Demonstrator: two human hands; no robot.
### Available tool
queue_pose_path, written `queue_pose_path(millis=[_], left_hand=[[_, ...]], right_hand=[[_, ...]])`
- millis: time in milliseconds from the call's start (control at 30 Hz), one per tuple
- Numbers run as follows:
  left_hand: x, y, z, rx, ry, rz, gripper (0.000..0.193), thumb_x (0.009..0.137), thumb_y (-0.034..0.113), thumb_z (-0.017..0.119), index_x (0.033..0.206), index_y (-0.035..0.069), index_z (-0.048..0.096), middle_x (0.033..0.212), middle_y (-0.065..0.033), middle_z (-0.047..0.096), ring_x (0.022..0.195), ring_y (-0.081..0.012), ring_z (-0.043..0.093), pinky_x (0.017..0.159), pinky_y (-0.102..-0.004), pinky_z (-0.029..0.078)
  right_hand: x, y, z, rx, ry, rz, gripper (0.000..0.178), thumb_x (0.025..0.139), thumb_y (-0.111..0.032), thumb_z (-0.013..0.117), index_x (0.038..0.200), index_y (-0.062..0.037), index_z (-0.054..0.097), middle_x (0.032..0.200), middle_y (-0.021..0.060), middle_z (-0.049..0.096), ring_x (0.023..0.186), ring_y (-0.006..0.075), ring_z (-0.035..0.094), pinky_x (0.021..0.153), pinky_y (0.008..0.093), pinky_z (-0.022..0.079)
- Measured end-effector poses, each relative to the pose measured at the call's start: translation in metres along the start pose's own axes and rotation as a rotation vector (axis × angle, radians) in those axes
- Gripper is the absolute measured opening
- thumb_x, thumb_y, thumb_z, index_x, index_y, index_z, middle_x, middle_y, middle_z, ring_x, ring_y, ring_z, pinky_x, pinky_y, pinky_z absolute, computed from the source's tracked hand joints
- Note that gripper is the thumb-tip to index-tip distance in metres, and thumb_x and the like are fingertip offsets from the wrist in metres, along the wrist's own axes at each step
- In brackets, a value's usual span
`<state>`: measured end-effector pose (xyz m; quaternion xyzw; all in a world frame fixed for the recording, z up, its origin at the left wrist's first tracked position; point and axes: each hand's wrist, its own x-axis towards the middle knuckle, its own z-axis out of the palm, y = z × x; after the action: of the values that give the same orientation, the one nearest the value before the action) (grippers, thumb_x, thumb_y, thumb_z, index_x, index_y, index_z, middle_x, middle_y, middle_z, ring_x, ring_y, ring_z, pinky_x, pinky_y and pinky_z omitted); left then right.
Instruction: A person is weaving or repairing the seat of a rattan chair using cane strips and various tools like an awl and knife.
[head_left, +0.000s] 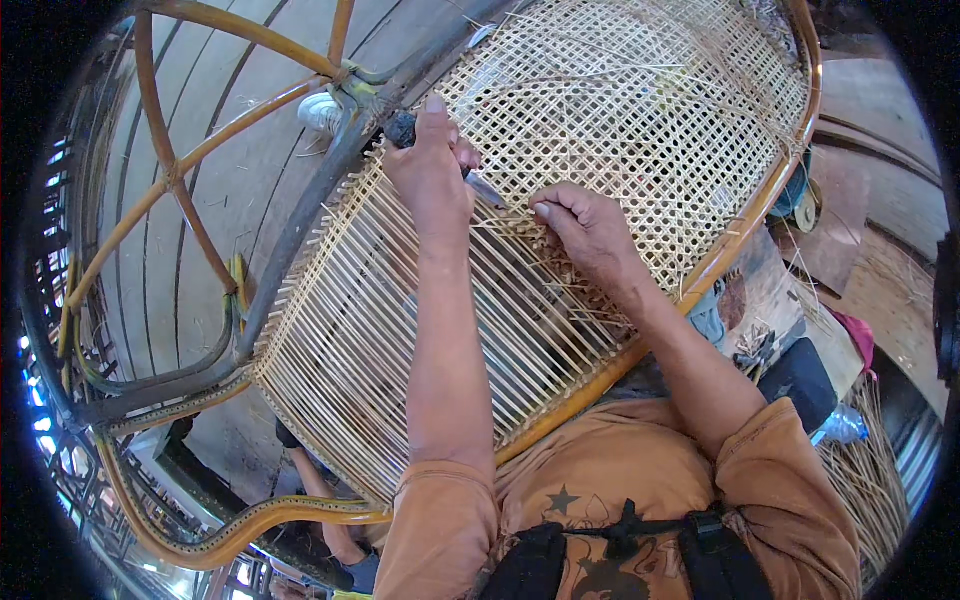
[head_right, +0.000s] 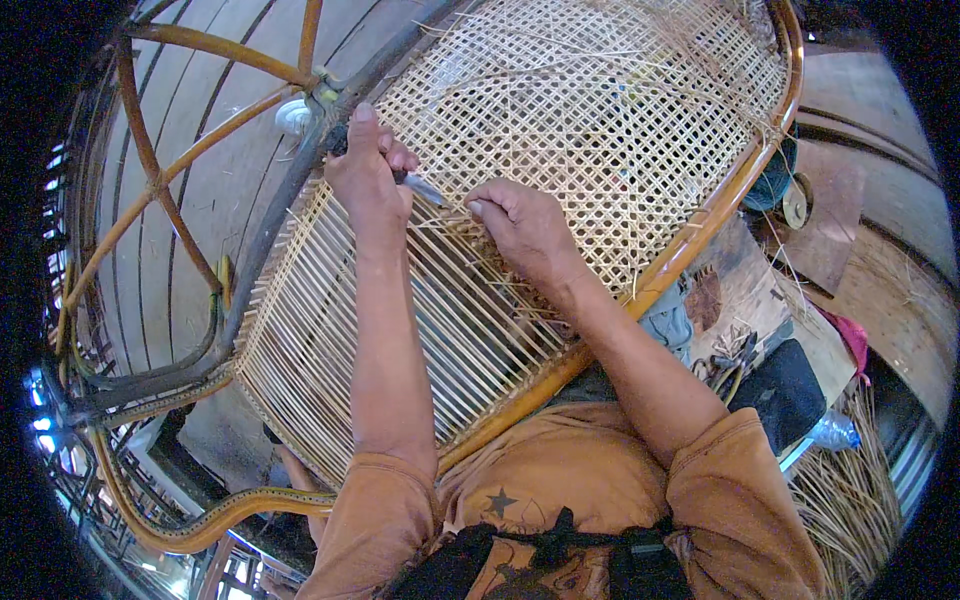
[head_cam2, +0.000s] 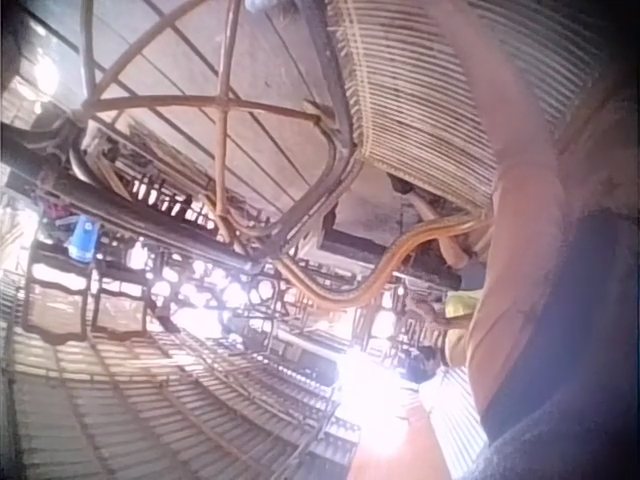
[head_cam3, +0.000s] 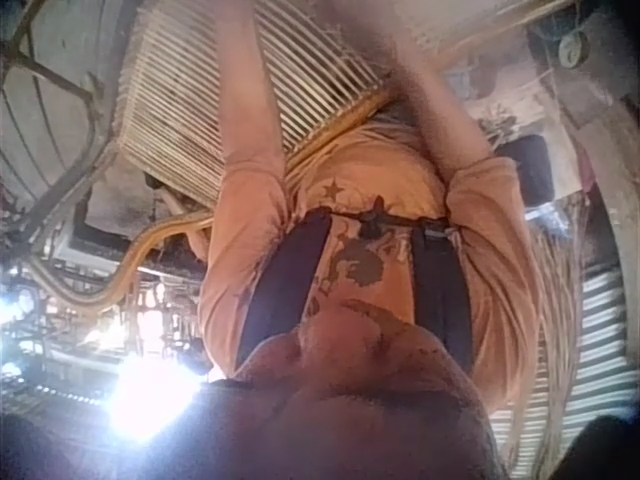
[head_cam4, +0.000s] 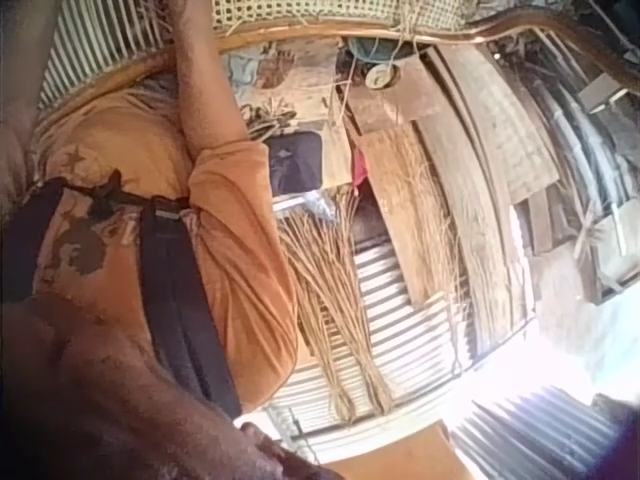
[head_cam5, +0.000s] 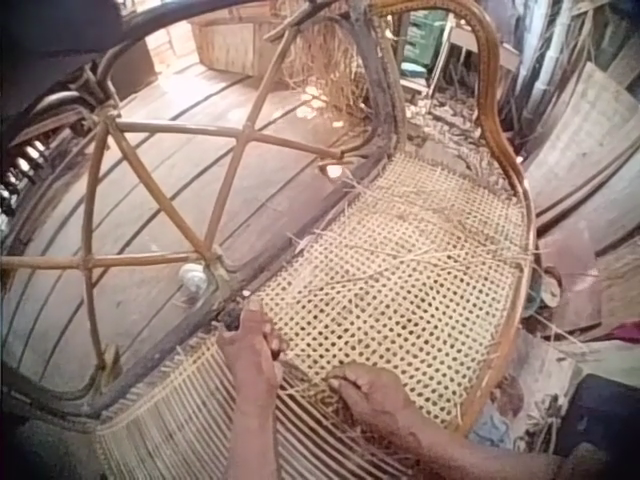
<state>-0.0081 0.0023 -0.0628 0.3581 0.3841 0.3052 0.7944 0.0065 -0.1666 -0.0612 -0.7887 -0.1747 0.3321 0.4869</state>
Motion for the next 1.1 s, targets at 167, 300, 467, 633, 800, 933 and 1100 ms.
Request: queue_pose_path(millis=[167, 300, 467, 633, 800, 933, 1100], left_hand=[[-0.005, 0.001, 0.001, -0.011, 0.028, 0.013, 0.023, 0.085, 0.017, 0.066, 0.075, 0.005, 0.049, 0.058, -0.0024, 0.046, 0.041, -0.0112, 0.042, 0.038, -0.0256, 0.037], [-0.005, 0.002, -0.001, -0.012, 0.006, 0.000, 0.024, 0.084, 0.017, 0.066, 0.073, 0.004, 0.049, 0.058, -0.0026, 0.046, 0.042, -0.0113, 0.042, 0.039, -0.0262, 0.038], [-0.005, 0.003, -0.001, -0.036, 0.026, -0.016, 0.025, 0.084, 0.017, 0.065, 0.071, 0.005, 0.049, 0.057, -0.0020, 0.045, 0.041, -0.0114, 0.041, 0.039, -0.0262, 0.037], [-0.004, 0.003, 0.003, 0.068, 0.038, -0.008, 0.022, 0.085, 0.018, 0.064, 0.075, 0.005, 0.048, 0.057, -0.0012, 0.044, 0.040, -0.0114, 0.041, 0.039, -0.0262, 0.038], [-0.019, 0.000, -0.009, -0.085, 0.208, 0.056, 0.025, 0.087, 0.021, 0.063, 0.074, 0.006, 0.047, 0.057, -0.0016, 0.043, 0.043, -0.0120, 0.043, 0.039, -0.0275, 0.039], [-0.015, -0.001, -0.012, -0.138, 0.200, 0.057, 0.024, 0.086, 0.022, 0.064, 0.077, 0.007, 0.048, 0.057, -0.0011, 0.043, 0.044, -0.0124, 0.043, 0.040, -0.0275, 0.040], [-0.008, 0.000, -0.012, -0.134, 0.137, -0.006, 0.022, 0.085, 0.020, 0.065, 0.079, 0.007, 0.049, 0.058, -0.0011, 0.044, 0.043, -0.0125, 0.044, 0.040, -0.0276, 0.040]], right_hand=[[0.001, 0.005, -0.001, -0.007, 0.025, -0.085, 0.014, 0.086, -0.011, 0.056, 0.096, -0.0045, 0.063, 0.082, 0.0125, 0.064, 0.072, 0.0248, 0.063, 0.068, 0.0315, 0.049], [0.001, 0.006, 0.000, 0.005, 0.023, -0.084, 0.014, 0.086, -0.010, 0.055, 0.096, -0.0045, 0.063, 0.081, 0.0121, 0.063, 0.071, 0.0240, 0.062, 0.067, 0.0314, 0.049], [-0.001, 0.008, 0.000, 0.012, 0.006, -0.122, 0.014, 0.090, -0.006, 0.054, 0.100, -0.0027, 0.063, 0.075, 0.0008, 0.061, 0.063, 0.0063, 0.054, 0.058, 0.0206, 0.046], [0.001, 0.003, 0.000, -0.017, 0.025, -0.119, 0.015, 0.090, -0.008, 0.055, 0.101, -0.0040, 0.064, 0.076, 0.0003, 0.062, 0.064, 0.0054, 0.054, 0.058, 0.0201, 0.046], [0.001, 0.001, 0.000, 0.068, 0.023, -0.015, 0.015, 0.090, -0.008, 0.055, 0.101, -0.0031, 0.064, 0.078, 0.0003, 0.062, 0.065, 0.0056, 0.054, 0.059, 0.0205, 0.046], [0.000, -0.006, 0.002, 0.109, 0.047, 0.019, 0.012, 0.089, -0.008, 0.056, 0.097, -0.0022, 0.063, 0.077, -0.0007, 0.059, 0.064, 0.0061, 0.053, 0.058, 0.0203, 0.046], [0.001, 0.002, -0.001, 0.054, 0.040, 0.003, 0.011, 0.084, -0.010, 0.060, 0.094, -0.0053, 0.063, 0.080, 0.0084, 0.061, 0.070, 0.0179, 0.059, 0.066, 0.0285, 0.047]])
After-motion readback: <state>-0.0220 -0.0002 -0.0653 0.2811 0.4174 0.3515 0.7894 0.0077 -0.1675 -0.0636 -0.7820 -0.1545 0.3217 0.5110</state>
